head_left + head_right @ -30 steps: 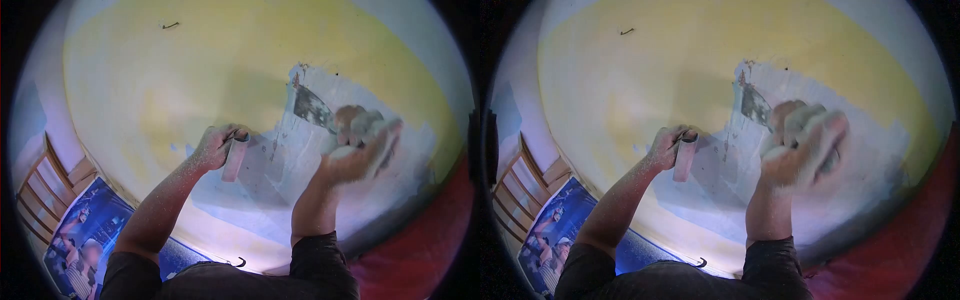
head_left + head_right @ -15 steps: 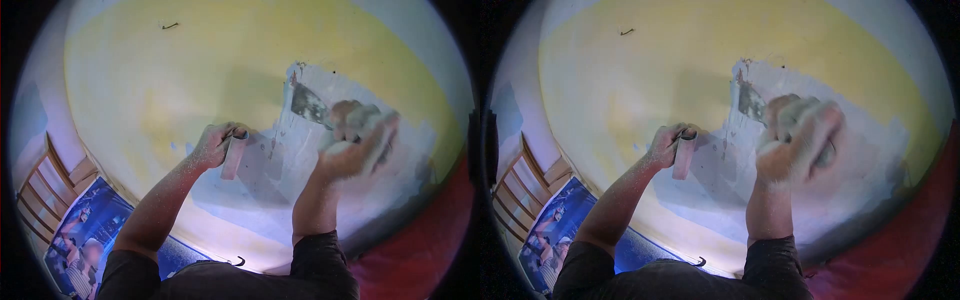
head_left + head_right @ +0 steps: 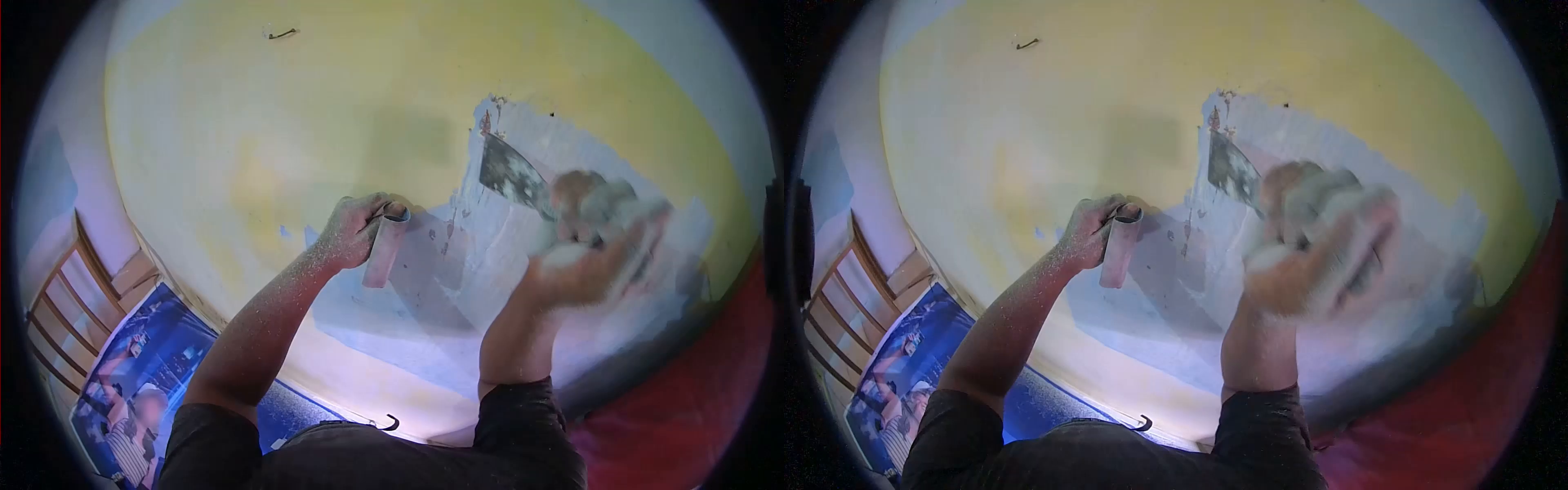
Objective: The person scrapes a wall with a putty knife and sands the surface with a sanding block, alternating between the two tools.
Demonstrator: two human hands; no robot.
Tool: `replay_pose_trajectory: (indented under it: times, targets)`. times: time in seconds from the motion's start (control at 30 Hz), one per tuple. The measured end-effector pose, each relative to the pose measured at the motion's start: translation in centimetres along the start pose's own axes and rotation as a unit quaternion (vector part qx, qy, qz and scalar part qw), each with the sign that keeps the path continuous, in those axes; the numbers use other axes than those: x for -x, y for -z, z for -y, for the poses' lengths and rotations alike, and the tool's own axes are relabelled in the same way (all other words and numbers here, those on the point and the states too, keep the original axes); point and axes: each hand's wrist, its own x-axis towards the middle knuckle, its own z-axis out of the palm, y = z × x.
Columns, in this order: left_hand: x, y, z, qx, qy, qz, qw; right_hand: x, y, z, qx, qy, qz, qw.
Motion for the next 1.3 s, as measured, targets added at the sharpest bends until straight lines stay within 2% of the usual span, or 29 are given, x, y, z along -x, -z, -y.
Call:
replay_pose_trajectory:
  times: [0.13,0.2,0.27,0.37,0.5,0.6,0.73,0.87,0.93,1.0,1.13,1.23,1.3]
  targets:
    - [0.2,0.2,0.0,-0.011,0.006,0.01,1.0,1.1,-0.4,-1.6,0.064,-0.026,-0.034,0.997]
    - [0.0,0.0,0.1,0.003,-0.006,-0.006,1.0,1.3,0.3,0.0,0.032,0.024,0.001,0.999]
    - [-0.2,0.1,0.2,0.01,-0.013,-0.005,1.0,1.6,0.8,-0.1,0.029,0.027,0.021,0.999]
    - [0.6,0.2,-0.5,0.01,0.012,0.0,1.0,3.0,1.6,-0.4,0.045,-0.022,-0.002,0.999]
    - [0.1,0.4,0.3,-0.018,-0.01,-0.001,1.0,2.6,0.4,-1.4,0.013,-0.005,-0.024,1.0]
    - [0.2,0.5,-0.2,-0.012,0.031,0.012,0.999,3.4,-0.2,-1.6,0.032,-0.006,-0.039,0.999]
    - [0.1,0.4,-0.3,0.012,0.015,0.006,1.0,2.7,1.4,1.8,0.005,0.026,0.032,0.999]
    - [0.4,0.2,-0.6,-0.008,0.035,0.029,0.999,4.8,-0.1,-1.0,0.029,-0.111,-0.072,0.991]
    - [0.2,0.5,-0.8,-0.013,0.011,0.011,1.0,4.5,0.6,0.6,0.037,-0.014,-0.03,0.999]
    - [0.0,1.1,-0.8,-0.047,0.024,0.018,0.998,4.9,0.4,2.2,0.011,0.04,-0.038,0.998]
    - [0.2,0.5,-0.7,-0.015,0.008,-0.008,1.0,5.1,0.3,0.9,0.109,-0.022,-0.018,0.994]
    - [0.2,0.5,-0.3,-0.013,-0.005,-0.004,1.0,5.1,0.5,2.1,0.002,0.05,-0.049,0.998]
    - [0.5,0.7,-0.2,-0.021,0.028,0.001,0.999,5.5,1.4,0.4,0.073,0.025,0.008,0.997]
